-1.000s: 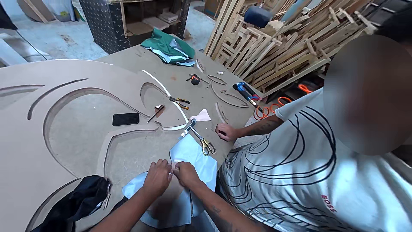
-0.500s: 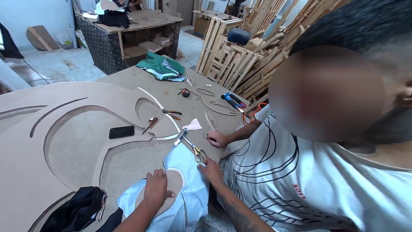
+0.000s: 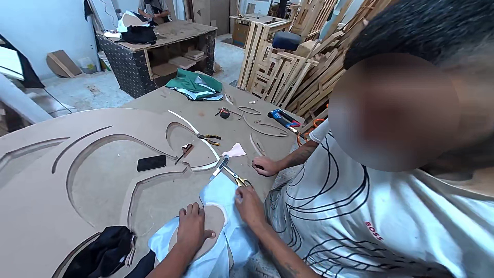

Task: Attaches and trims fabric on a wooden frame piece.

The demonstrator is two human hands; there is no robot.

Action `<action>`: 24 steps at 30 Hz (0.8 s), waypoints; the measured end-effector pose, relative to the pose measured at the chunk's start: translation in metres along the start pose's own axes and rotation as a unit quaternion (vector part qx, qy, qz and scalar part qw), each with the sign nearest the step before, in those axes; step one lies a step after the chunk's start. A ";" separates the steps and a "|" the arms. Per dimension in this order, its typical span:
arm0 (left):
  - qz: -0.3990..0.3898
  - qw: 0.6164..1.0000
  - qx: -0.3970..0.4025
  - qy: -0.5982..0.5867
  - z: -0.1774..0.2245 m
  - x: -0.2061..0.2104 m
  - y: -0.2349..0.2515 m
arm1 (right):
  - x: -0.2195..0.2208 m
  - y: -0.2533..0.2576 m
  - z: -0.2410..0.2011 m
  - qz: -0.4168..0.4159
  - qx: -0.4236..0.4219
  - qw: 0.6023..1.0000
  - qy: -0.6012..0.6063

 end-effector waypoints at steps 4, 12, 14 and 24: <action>-0.018 1.000 0.020 -0.012 -0.001 0.001 0.001 | 0.081 -0.016 -0.049 -0.229 -0.036 0.969 -0.089; -0.162 0.983 0.070 0.052 0.030 -0.014 0.007 | 0.154 -0.113 -0.118 -0.314 -0.144 0.928 -0.137; -0.151 0.983 0.062 0.082 0.034 -0.012 0.009 | 0.180 -0.105 -0.140 -0.296 -0.140 0.937 -0.121; -0.120 0.990 0.038 0.070 0.026 -0.005 0.012 | 0.235 -0.154 -0.056 -0.354 -0.137 0.914 -0.143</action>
Point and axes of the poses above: each hand's wrist, its own y-axis towards the middle knuckle, its own x-axis out of the palm, z = x × y, the point moved 9 cm from there along y, towards the middle knuckle, and after that the axes turned 14 degrees about -z, right-handed, at the moved point
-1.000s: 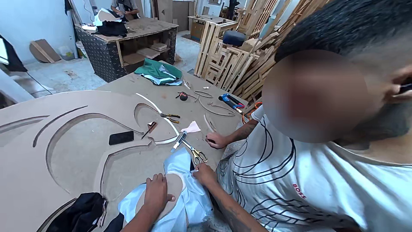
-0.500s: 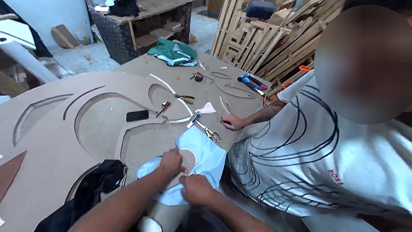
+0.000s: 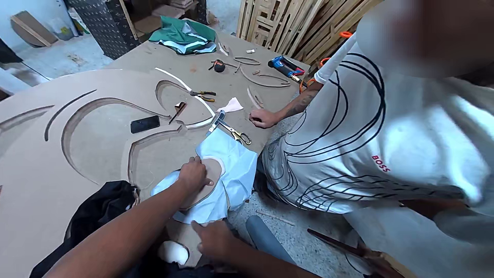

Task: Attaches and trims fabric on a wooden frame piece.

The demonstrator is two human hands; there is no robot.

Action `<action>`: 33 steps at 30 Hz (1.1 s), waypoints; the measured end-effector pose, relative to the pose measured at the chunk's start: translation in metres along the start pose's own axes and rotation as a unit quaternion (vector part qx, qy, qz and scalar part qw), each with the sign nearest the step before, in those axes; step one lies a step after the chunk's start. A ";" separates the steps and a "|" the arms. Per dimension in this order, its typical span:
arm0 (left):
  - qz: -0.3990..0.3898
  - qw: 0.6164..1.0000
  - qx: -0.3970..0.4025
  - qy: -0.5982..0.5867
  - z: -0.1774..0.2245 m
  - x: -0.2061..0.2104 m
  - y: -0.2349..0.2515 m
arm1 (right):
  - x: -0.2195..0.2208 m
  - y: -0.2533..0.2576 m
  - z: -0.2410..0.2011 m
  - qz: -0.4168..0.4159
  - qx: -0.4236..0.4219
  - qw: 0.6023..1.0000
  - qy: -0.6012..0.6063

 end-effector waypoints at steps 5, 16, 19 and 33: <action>0.010 0.999 -0.013 -0.032 -0.006 0.001 -0.002 | -0.052 -0.031 0.088 0.034 0.050 0.998 -0.010; 0.079 0.990 -0.033 -0.112 -0.011 0.011 -0.013 | -0.214 -0.043 0.217 0.348 0.262 0.873 0.220; 0.081 0.990 -0.039 -0.112 -0.013 0.016 -0.009 | -0.214 -0.042 0.194 0.273 0.241 0.908 0.205; 0.076 0.991 -0.025 -0.106 -0.009 0.026 -0.016 | -0.245 -0.046 0.139 0.170 0.093 0.979 0.061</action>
Point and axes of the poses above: each hand's wrist, its own y-axis towards the middle knuckle, its own x-axis out of the palm, z = x × y, the point moved 9 cm from there along y, towards the middle knuckle, and after that the axes turned 14 degrees about -z, right-handed, at the moved point
